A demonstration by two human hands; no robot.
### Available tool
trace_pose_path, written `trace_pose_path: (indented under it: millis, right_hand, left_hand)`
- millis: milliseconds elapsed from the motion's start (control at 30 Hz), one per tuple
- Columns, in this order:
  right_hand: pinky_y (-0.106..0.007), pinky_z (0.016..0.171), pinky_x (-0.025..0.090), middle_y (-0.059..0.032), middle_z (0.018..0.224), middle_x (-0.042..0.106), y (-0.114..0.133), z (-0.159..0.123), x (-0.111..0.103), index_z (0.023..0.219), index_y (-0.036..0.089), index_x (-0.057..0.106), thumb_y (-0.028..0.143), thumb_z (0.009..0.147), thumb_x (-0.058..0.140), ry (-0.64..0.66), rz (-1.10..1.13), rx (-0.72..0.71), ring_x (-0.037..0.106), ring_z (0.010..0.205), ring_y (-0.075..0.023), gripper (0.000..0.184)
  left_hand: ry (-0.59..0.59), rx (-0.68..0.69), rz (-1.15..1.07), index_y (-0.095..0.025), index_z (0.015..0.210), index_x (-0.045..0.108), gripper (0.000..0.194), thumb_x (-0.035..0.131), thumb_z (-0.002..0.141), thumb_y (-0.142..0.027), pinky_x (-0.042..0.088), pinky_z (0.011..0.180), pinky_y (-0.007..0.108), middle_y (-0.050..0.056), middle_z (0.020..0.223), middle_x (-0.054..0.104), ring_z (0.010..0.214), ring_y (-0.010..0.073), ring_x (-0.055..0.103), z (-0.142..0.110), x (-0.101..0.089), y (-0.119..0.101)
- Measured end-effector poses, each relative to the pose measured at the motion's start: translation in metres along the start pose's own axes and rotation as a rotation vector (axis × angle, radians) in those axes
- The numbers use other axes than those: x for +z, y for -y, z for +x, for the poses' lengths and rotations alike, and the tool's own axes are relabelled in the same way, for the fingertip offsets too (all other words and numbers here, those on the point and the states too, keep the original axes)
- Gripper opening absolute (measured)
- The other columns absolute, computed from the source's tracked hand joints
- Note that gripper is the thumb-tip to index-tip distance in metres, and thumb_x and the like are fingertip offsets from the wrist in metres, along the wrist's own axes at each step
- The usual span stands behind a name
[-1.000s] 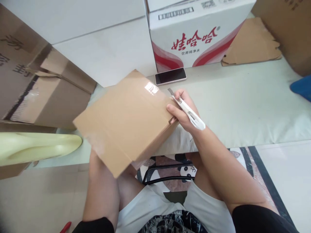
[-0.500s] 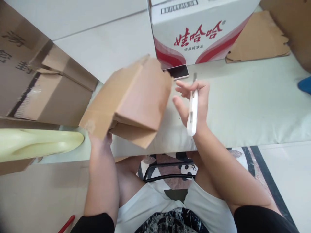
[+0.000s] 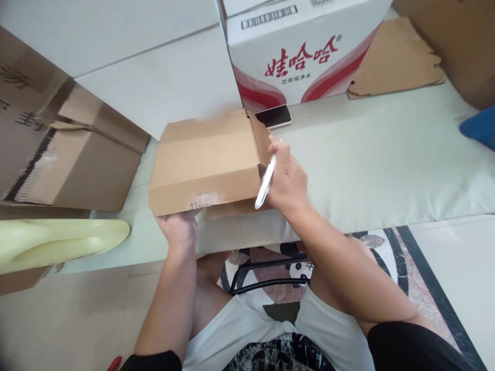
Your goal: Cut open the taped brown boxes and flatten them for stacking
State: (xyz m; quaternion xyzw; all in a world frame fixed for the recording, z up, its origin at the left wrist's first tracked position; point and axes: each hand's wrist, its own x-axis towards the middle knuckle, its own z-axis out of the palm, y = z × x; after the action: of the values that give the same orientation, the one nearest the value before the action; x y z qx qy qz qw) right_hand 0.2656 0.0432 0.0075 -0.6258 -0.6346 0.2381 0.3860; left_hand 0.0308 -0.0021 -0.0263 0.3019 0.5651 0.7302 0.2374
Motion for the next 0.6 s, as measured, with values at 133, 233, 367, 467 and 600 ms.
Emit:
trace_pose_path:
  millis: [133,233,367,467,600]
  right_hand:
    - [-0.052,0.086,0.058,-0.0104,0.161,0.057,-0.002,-0.003,0.007,0.124,0.031,0.045,0.031,0.083,0.064,0.032,-0.068,-0.056,0.074,0.115,-0.0387,0.046]
    - [-0.051,0.085,0.059,-0.0106,0.157,0.062,-0.001,-0.005,0.014,0.118,0.03,0.047,0.028,0.082,0.064,-0.015,-0.078,-0.124,0.075,0.111,-0.0356,0.04]
    - [-0.052,0.098,0.058,-0.0114,0.154,0.065,-0.002,-0.006,0.014,0.112,0.03,0.048,0.03,0.088,0.061,-0.12,0.013,-0.243,0.07,0.129,-0.034,0.027]
    - [-0.056,0.112,0.052,-0.0127,0.156,0.062,-0.006,-0.005,0.01,0.11,0.03,0.045,0.037,0.086,0.066,-0.108,0.112,-0.352,0.058,0.147,-0.0354,0.032]
    - [-0.06,0.117,0.047,-0.0147,0.166,0.052,-0.015,-0.003,0.005,0.108,0.032,0.04,0.046,0.079,0.075,0.008,0.177,-0.436,0.046,0.157,-0.0374,0.048]
  left_hand:
    - [-0.048,-0.078,-0.08,-0.026,0.109,0.07,0.047,0.077,0.063,-0.028,0.058,0.076,0.028,0.003,0.105,0.076,0.095,0.0201,0.072,0.002,0.003,0.002]
    - [-0.085,-0.163,-0.124,-0.026,0.107,0.069,0.046,0.076,0.062,-0.033,0.054,0.066,0.025,0.004,0.108,0.077,0.098,0.0221,0.073,-0.001,0.007,0.002]
    - [-0.066,-0.135,-0.101,-0.026,0.104,0.069,0.04,0.077,0.067,-0.038,0.054,0.069,0.025,0.004,0.102,0.077,0.097,0.0211,0.074,-0.007,0.015,0.002]
    - [-0.081,-0.055,-0.1,-0.025,0.098,0.07,0.034,0.079,0.069,-0.04,0.056,0.078,0.026,0.003,0.097,0.077,0.095,0.0192,0.074,-0.008,0.016,0.003]
    - [-0.023,-0.024,-0.099,-0.025,0.099,0.072,0.033,0.081,0.071,-0.039,0.058,0.089,0.031,0.004,0.101,0.078,0.103,0.0216,0.075,-0.006,0.012,0.006]
